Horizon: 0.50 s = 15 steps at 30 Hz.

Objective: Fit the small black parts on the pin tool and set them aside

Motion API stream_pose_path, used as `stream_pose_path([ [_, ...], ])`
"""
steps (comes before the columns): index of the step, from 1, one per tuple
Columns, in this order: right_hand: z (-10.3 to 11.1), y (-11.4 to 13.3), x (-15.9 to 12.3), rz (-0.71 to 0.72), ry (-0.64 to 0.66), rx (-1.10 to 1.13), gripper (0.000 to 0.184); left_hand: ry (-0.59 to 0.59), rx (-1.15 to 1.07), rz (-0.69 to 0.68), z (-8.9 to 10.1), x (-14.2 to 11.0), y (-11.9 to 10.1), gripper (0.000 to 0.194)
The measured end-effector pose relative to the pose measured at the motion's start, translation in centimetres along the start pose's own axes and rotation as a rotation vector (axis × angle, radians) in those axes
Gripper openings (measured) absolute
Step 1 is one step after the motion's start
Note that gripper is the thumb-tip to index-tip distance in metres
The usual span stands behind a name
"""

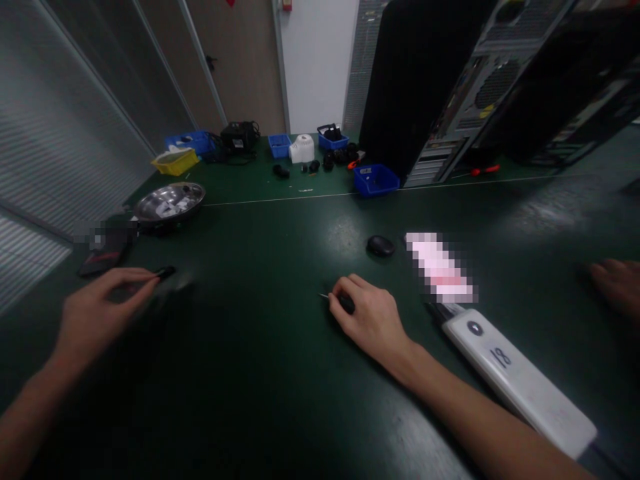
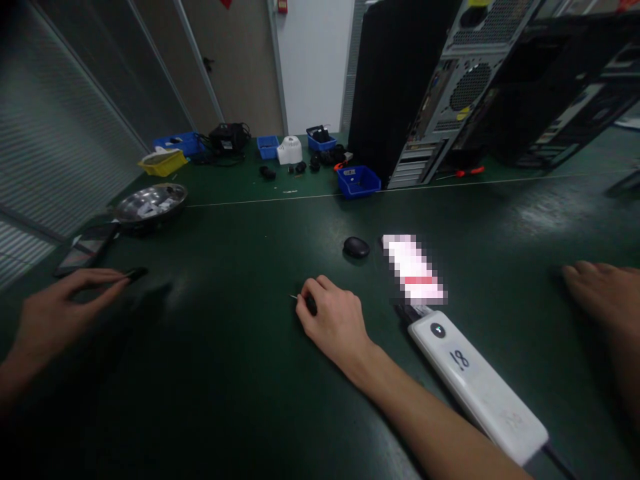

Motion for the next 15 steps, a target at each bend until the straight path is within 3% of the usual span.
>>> stream_pose_path([
  [1, 0.0, 0.0, 0.0, 0.000, -0.002, -0.001, 0.015, 0.013, -0.066, -0.069, -1.6, 0.0, -3.1, 0.035],
  [5, -0.1, -0.1, 0.1, -0.012, -0.014, -0.002, 0.015, 0.309, -0.402, -0.381, -9.6, -1.2, -15.9, 0.013],
  [7, 0.0, -0.2, 0.1, -0.027, -0.027, -0.006, 0.015, 0.411, -0.465, -0.503, -12.8, -2.1, -20.3, 0.011],
  [10, 0.1, -0.3, 0.0, -0.045, -0.042, -0.005, 0.015, 0.486, -0.452, -0.564, -16.1, -2.8, -22.7, 0.008],
  [15, 0.3, -0.1, 0.0, -0.039, -0.051, 0.069, 0.014, 0.489, -0.481, -0.468, -17.0, -2.2, -21.0, 0.008],
])
Point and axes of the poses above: each hand's wrist, its own x-axis towards the middle knuckle, its own z-axis out of the back of the hand, y = z × x, the point moved 8 cm from there along x, towards the middle knuckle, and after that the axes turned 14 degrees about -x, right-handed, at the moved point
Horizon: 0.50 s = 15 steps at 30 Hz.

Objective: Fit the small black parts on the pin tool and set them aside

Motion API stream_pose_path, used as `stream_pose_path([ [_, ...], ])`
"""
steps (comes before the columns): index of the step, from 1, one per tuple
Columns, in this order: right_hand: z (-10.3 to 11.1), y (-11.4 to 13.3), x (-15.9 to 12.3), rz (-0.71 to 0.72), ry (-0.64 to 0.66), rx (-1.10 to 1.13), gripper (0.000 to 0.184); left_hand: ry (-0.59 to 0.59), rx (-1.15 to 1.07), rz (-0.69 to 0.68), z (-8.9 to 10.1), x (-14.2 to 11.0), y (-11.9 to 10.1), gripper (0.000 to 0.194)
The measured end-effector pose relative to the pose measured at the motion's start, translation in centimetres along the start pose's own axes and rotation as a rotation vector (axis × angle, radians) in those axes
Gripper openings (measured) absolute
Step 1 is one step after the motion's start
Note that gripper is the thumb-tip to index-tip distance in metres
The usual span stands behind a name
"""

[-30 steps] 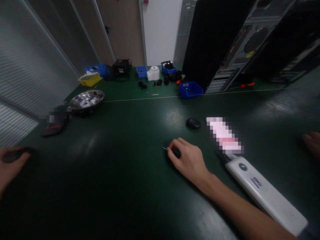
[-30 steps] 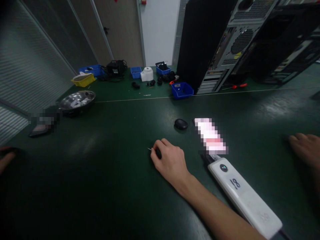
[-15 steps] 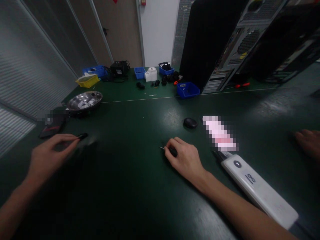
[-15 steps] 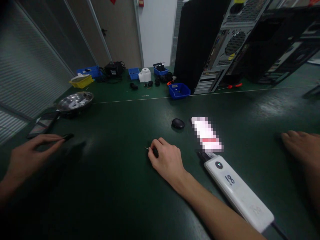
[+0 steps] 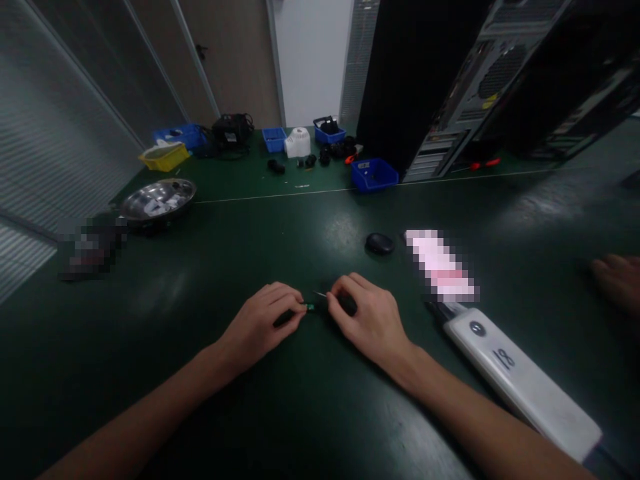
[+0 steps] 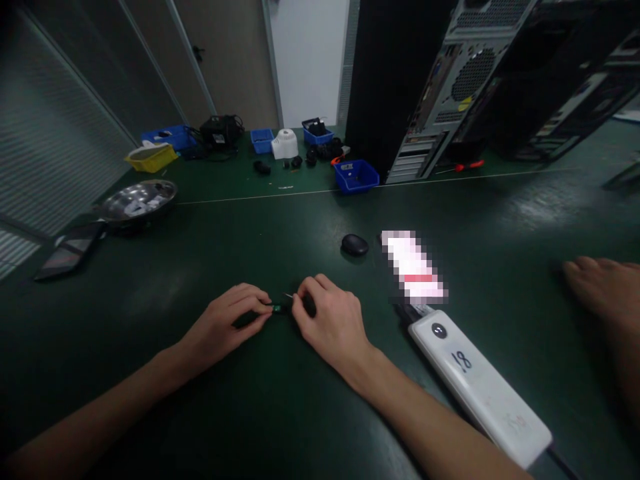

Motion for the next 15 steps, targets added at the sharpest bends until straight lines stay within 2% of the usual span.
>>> stream_pose_path([
  [5, -0.4, 0.7, -0.1, 0.076, 0.054, 0.047, 0.012, -0.108, -0.032, 0.076, 1.4, -0.3, 0.5, 0.010],
  [8, -0.6, 0.9, -0.1, 0.104, 0.075, 0.041, 0.010, -0.107, -0.037, 0.093, 1.3, -0.2, 0.4, 0.014],
  [12, -0.7, 1.0, -0.1, 0.118, 0.078, 0.036, 0.009, -0.069, -0.038, 0.047, 0.9, -0.4, 0.2, 0.022],
  [15, -0.5, 1.1, 0.0, 0.140, 0.076, 0.063, 0.010, -0.094, -0.085, 0.040, 1.2, -0.6, 0.5, 0.022],
])
Point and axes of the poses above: each hand's wrist, its own x-axis towards the middle knuckle, its own z-axis out of the back of the hand, y = z × x, the point moved 8 cm from there along x, towards the middle knuckle, and after that the axes turned 14 degrees about -x, right-handed, at the moved point
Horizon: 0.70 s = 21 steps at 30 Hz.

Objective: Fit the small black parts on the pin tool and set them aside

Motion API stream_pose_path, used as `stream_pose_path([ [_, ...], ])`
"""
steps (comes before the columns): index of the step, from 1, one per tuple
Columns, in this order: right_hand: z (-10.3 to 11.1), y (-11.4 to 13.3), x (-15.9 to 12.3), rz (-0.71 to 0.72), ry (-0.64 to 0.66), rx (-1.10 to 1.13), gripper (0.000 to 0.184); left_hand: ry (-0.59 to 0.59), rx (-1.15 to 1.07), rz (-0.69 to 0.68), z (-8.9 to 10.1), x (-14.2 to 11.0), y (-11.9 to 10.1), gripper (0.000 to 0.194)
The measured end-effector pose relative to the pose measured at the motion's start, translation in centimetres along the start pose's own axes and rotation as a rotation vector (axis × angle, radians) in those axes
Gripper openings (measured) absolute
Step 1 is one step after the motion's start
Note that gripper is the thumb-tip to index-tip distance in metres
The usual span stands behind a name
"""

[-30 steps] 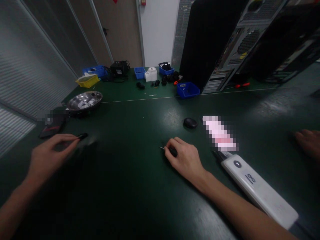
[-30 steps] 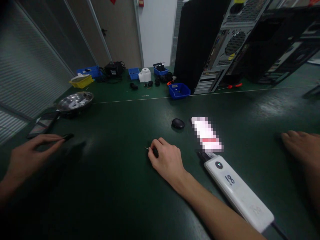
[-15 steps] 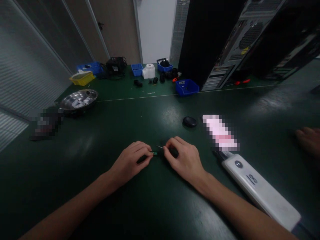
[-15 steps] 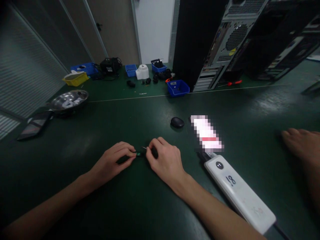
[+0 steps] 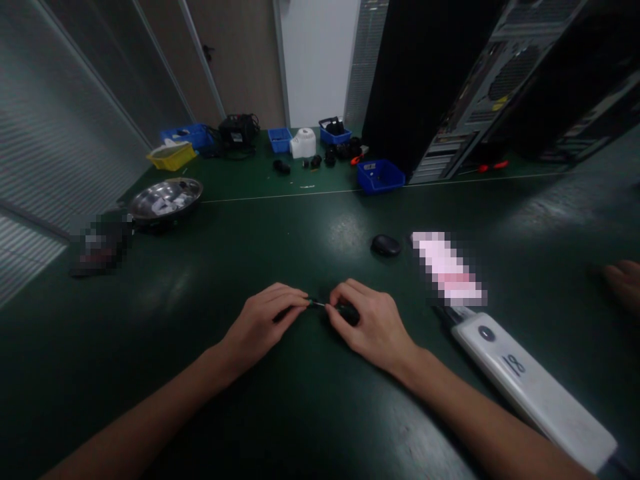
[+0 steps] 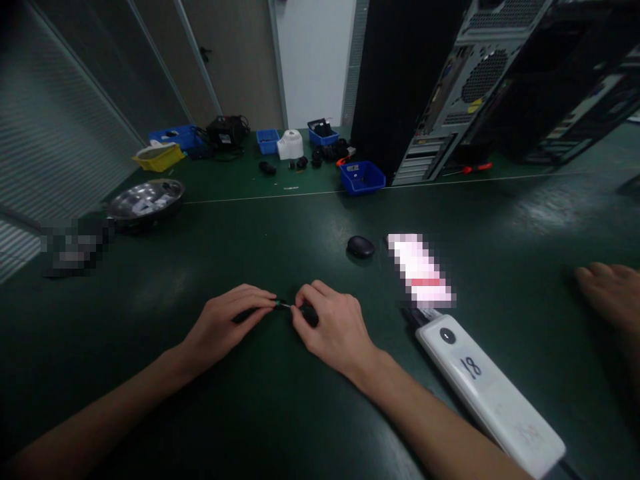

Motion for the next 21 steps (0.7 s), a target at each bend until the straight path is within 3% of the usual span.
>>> stream_pose_path([
  [7, 0.6, 0.7, 0.0, 0.071, -0.004, 0.065, 0.013, -0.044, -0.147, 0.010, 0.8, 0.1, 0.1, 0.023],
  [14, -0.3, 1.6, -0.4, 0.162, 0.056, -0.019, 0.013, 0.090, -0.032, -0.133, -1.0, -0.2, -1.3, 0.030],
  [21, 0.5, 0.8, -0.2, 0.085, -0.030, 0.073, 0.015, 0.000, -0.148, 0.051, 0.4, 0.4, -0.4, 0.028],
])
Point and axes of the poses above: each hand's wrist, its own x-axis towards the middle knuckle, its own z-axis out of the back of the hand, y = z × x, the point moved 8 cm from there along x, towards the middle knuckle, and after that the axes turned 14 degrees about -x, right-handed, at the moved point
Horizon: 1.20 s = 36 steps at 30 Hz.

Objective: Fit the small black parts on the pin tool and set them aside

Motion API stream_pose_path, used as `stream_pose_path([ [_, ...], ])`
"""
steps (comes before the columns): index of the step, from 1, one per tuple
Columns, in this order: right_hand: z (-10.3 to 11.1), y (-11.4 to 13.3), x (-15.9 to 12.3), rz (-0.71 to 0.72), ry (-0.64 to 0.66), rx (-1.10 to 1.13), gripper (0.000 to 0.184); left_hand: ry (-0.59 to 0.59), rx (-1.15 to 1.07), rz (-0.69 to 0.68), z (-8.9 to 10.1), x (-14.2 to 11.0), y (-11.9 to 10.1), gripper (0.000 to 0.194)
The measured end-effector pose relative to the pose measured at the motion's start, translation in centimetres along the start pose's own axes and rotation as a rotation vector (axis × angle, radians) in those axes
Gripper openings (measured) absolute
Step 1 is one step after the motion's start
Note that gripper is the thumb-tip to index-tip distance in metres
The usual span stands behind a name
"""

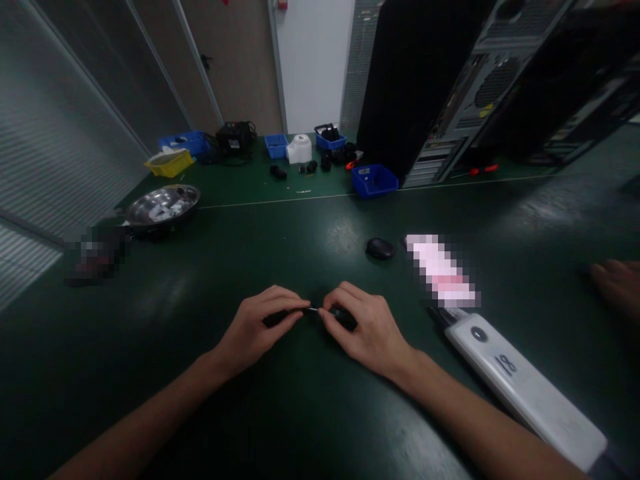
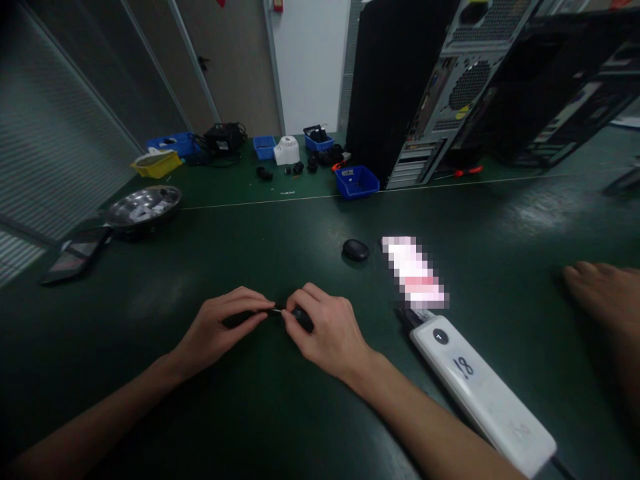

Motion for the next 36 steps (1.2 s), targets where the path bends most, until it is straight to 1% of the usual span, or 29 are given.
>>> stream_pose_path([
  [3, 0.2, -0.3, 0.1, -0.016, -0.011, -0.018, 0.015, 0.011, -0.014, 0.046, 0.1, 0.1, 0.3, 0.030],
  [7, 0.6, -0.7, 0.2, -0.051, -0.039, -0.062, 0.013, 0.056, 0.027, 0.079, -0.5, 0.1, 0.7, 0.039],
  [10, 0.4, -1.2, 0.3, -0.080, -0.028, -0.132, 0.013, 0.102, 0.122, 0.077, -1.0, 0.2, 0.9, 0.047],
  [15, -0.3, -1.5, 0.3, -0.100, 0.040, -0.259, 0.012, 0.186, 0.325, 0.068, -1.9, 0.6, 1.0, 0.053],
  [17, -0.3, -1.5, 0.2, -0.111, 0.052, -0.262, 0.012, 0.189, 0.346, 0.060, -1.9, 0.6, 0.7, 0.053],
  [20, -0.1, -1.3, 0.1, -0.116, 0.057, -0.239, 0.011, 0.140, 0.287, 0.064, -1.2, 0.2, 0.1, 0.050],
  [22, 0.0, -1.1, 0.1, -0.110, 0.060, -0.211, 0.010, 0.134, 0.219, 0.085, -1.0, -0.2, 0.0, 0.043],
  [24, 0.1, -1.1, 0.1, -0.112, 0.056, -0.182, 0.009, 0.159, 0.179, 0.091, -1.2, -0.5, -0.1, 0.035],
  [27, 0.6, -1.3, 0.1, -0.137, -0.005, -0.132, 0.008, 0.170, 0.202, 0.064, -1.7, -0.4, -0.3, 0.032],
  [30, 1.7, -1.6, 0.0, -0.177, -0.151, -0.048, 0.011, 0.170, 0.263, 0.049, -2.6, 0.1, -0.2, 0.032],
  [32, 2.3, -1.8, -0.2, -0.195, -0.223, 0.003, 0.013, 0.212, 0.313, 0.047, -3.5, 0.4, 0.0, 0.035],
  [34, 2.4, -1.8, -0.2, -0.199, -0.238, 0.029, 0.014, 0.254, 0.355, 0.033, -3.9, 0.4, 0.1, 0.037],
  [35, 2.4, -1.8, -0.2, -0.195, -0.233, 0.034, 0.014, 0.256, 0.367, 0.031, -3.6, 0.3, 0.2, 0.038],
  [36, 2.3, -1.7, -0.2, -0.189, -0.224, 0.038, 0.014, 0.244, 0.370, 0.036, -2.9, 0.0, 0.5, 0.038],
])
Point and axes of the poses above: each hand's wrist, its own x-axis towards the middle knuckle, its own z-axis out of the back of the hand, y = z × x, the point moved 8 cm from there along x, towards the middle knuckle, and after that the axes turned 14 degrees about -x, right-handed, at the moved point
